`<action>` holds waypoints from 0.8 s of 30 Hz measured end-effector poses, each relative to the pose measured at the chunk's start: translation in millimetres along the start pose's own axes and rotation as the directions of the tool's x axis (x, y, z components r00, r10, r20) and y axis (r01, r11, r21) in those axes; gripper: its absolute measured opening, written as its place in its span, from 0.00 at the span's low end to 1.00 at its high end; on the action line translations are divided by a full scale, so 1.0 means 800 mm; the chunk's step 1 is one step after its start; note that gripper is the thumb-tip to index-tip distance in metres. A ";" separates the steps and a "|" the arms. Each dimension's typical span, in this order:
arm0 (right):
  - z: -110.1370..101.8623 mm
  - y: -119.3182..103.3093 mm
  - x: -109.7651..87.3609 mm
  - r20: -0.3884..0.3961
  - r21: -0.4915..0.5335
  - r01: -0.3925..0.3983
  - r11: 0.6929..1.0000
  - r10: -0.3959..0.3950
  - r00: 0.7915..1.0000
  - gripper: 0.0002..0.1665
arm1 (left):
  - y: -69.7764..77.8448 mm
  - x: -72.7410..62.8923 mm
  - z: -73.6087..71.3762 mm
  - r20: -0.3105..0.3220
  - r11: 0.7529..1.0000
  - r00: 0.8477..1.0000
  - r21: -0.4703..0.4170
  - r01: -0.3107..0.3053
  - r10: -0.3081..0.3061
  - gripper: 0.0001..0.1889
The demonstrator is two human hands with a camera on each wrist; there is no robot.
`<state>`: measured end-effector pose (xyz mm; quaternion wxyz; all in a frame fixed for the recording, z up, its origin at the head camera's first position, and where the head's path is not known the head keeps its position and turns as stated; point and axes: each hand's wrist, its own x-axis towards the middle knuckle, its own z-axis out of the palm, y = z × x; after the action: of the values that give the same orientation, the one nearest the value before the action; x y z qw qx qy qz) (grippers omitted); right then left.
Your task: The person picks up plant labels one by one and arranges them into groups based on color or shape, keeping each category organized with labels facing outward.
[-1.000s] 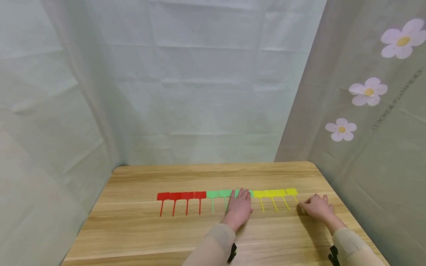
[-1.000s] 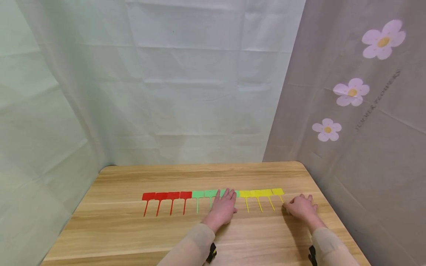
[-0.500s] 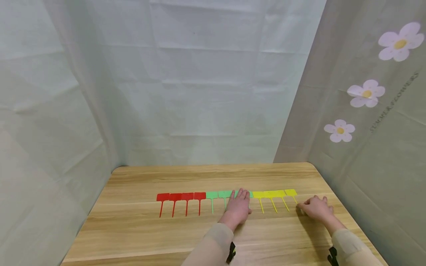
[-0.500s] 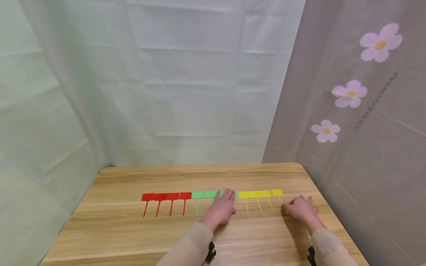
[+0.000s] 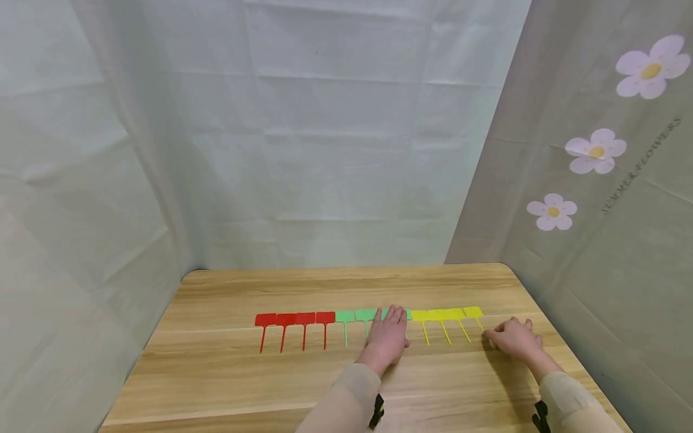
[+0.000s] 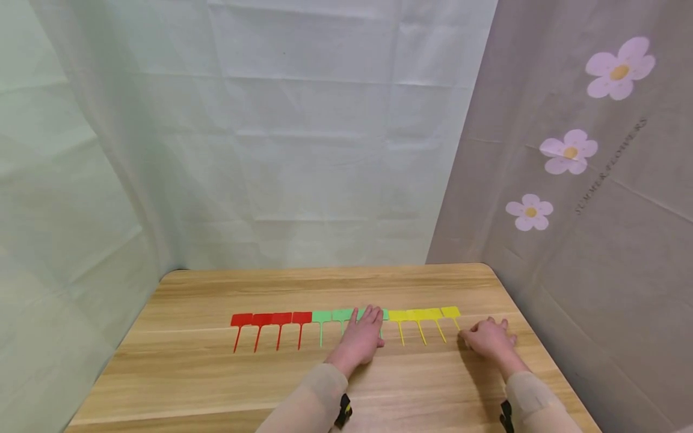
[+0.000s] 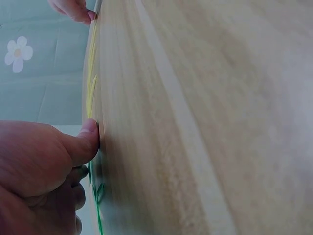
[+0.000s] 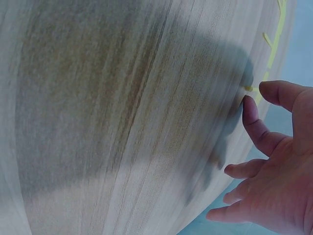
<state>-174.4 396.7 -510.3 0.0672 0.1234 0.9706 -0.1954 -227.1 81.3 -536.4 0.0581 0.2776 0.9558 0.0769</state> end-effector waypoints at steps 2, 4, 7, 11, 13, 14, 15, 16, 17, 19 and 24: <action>0.000 -0.002 0.003 0.004 0.002 0.007 1.000 -0.007 1.000 0.23 | -0.002 0.000 0.000 -0.001 1.000 1.000 0.000 0.008 -0.008 0.38; 0.001 -0.005 0.006 0.007 0.005 0.013 1.000 -0.013 1.000 0.22 | -0.004 0.000 -0.001 -0.001 1.000 1.000 -0.001 0.019 -0.019 0.38; 0.001 -0.008 0.011 0.010 0.006 0.022 1.000 -0.022 1.000 0.22 | -0.006 -0.001 -0.002 -0.001 0.999 0.999 -0.004 0.033 -0.033 0.37; 0.000 -0.013 0.016 0.012 0.004 0.032 0.999 -0.032 0.999 0.23 | -0.009 -0.001 -0.004 -0.006 0.999 0.999 -0.005 0.049 -0.049 0.37; -0.002 -0.014 0.019 0.012 0.001 0.037 0.999 -0.037 0.999 0.23 | -0.010 -0.001 -0.005 -0.012 0.999 0.999 -0.005 0.053 -0.053 0.37; -0.003 -0.015 0.021 0.010 -0.002 0.039 0.999 -0.039 0.999 0.24 | -0.011 -0.001 -0.005 -0.016 0.998 0.998 -0.007 0.055 -0.055 0.38; -0.003 -0.014 0.020 0.004 -0.006 0.041 0.999 -0.041 0.999 0.24 | -0.011 -0.002 -0.005 -0.020 0.999 0.998 -0.011 0.053 -0.053 0.38; -0.005 -0.013 0.020 -0.001 -0.010 0.044 0.999 -0.044 0.999 0.24 | -0.011 -0.003 -0.006 -0.024 0.999 0.998 -0.016 0.050 -0.050 0.39; -0.006 -0.012 0.019 -0.012 -0.015 0.051 0.999 -0.051 0.999 0.24 | -0.012 -0.004 -0.006 -0.033 0.999 0.999 -0.019 0.043 -0.044 0.39; -0.011 -0.010 0.018 -0.041 -0.014 0.076 0.997 -0.076 0.996 0.24 | -0.014 -0.008 -0.008 -0.050 0.999 0.998 -0.044 0.025 -0.028 0.41; -0.019 0.005 0.009 -0.162 -0.010 0.256 0.967 -0.254 0.953 0.21 | -0.045 -0.047 -0.032 -0.141 0.994 0.989 -0.090 -0.063 0.050 0.42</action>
<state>-181.1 408.0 -499.1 -0.0386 0.0129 0.9795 -0.1973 -218.3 28.3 -515.5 0.0024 0.2955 0.9447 0.1425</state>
